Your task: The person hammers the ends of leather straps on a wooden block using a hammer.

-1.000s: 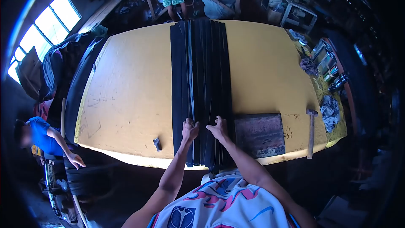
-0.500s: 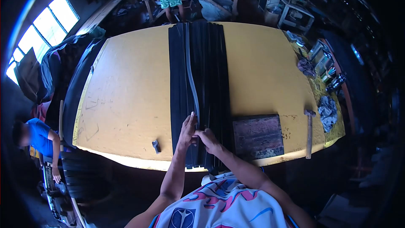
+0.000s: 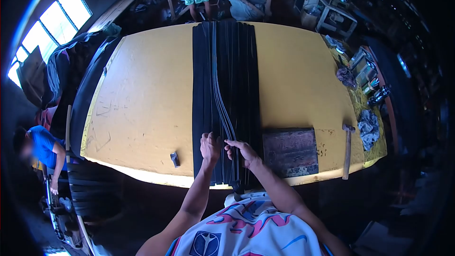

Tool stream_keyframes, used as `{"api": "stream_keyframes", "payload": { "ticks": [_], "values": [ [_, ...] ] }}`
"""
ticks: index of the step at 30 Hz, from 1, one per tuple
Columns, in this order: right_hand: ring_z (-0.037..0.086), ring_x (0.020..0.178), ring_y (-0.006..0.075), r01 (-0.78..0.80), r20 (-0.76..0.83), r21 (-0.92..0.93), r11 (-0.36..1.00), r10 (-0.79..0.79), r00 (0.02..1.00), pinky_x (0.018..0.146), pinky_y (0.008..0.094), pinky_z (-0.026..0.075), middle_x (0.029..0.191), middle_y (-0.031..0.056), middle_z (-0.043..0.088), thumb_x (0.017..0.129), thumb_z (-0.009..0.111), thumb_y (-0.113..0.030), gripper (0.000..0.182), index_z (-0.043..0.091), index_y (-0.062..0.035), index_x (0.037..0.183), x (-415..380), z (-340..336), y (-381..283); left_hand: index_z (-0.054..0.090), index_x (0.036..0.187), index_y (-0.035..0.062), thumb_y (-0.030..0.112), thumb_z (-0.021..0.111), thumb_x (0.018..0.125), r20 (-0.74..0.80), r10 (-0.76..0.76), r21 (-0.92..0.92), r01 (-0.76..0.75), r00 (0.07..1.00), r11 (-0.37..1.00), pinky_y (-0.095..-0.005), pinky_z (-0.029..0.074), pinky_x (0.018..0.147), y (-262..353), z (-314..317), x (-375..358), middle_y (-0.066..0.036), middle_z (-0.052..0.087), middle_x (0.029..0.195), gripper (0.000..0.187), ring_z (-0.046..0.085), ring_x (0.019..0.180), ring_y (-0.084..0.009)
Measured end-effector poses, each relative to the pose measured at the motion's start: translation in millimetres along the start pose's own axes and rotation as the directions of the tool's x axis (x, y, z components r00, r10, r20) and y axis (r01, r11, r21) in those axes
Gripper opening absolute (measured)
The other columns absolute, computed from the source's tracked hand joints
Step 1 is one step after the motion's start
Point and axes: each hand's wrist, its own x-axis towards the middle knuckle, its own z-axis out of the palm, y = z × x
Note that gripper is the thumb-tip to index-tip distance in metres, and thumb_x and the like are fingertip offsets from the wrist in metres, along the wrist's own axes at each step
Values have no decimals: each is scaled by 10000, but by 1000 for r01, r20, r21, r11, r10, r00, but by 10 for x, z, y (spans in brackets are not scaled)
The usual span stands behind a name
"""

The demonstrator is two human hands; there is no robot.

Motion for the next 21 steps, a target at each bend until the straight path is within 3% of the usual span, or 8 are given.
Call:
{"api": "stream_keyframes", "payload": {
  "ticks": [5,7,11,14,16,18,19,21],
  "values": [
    [615,678,140,-15,-19,-54,998,14,1000,593,285,530,852,82,631,894,663,-197,249,615,-6,1047,35,-28,21,625,1064,21,233,697,856,-64,-25,-134,16,998,991,-417,527,766,-174,95,102,-145,632,982,305,627,899,-326],
    [622,696,140,-8,-129,-148,989,-11,992,615,290,539,850,77,629,886,672,-206,236,618,-21,1023,-12,110,33,634,1016,11,212,670,903,211,-192,-604,283,958,745,-333,527,635,-181,51,203,-74,652,835,233,631,701,-205],
    [643,823,144,52,-269,-380,924,-165,949,682,303,536,908,93,651,853,713,-222,265,614,-20,992,89,151,171,639,962,29,187,598,968,486,-89,-753,468,869,463,-214,458,528,214,-378,177,9,595,730,163,560,622,-69],
    [651,728,154,15,-331,-746,665,-390,859,610,304,524,865,126,662,861,715,-213,368,533,32,1067,257,168,261,602,892,38,169,574,974,521,69,-821,477,851,315,-236,456,471,208,-341,108,-23,585,697,157,554,524,-93],
    [635,615,154,127,-307,-570,812,-354,883,540,306,531,822,118,659,875,693,-175,393,478,44,1121,207,301,222,588,909,41,266,531,992,576,8,-769,538,818,345,-255,471,448,225,-420,116,-39,566,662,247,550,469,-132],
    [644,607,160,154,-229,-625,765,-369,901,523,311,537,801,123,658,878,683,-156,418,449,56,1153,74,387,40,583,960,38,394,466,998,686,281,-680,729,671,-81,-294,540,539,-7,-220,258,-66,563,680,377,589,530,-193],
    [653,599,166,176,-150,-677,714,-369,917,507,316,542,780,128,656,882,673,-136,445,421,68,1186,6,427,-76,572,1069,25,495,383,1002,699,-53,-705,675,713,-217,-354,582,704,484,-380,294,-138,647,862,510,670,724,-269],
    [668,605,211,281,-9,-840,464,-530,848,535,341,552,781,155,660,876,678,-143,462,425,70,1199,-151,497,-257,555,1127,12,506,381,1001,696,163,-644,708,699,-289,-386,571,780,685,-334,594,-172,641,1000,539,667,856,-289]
  ]
}}
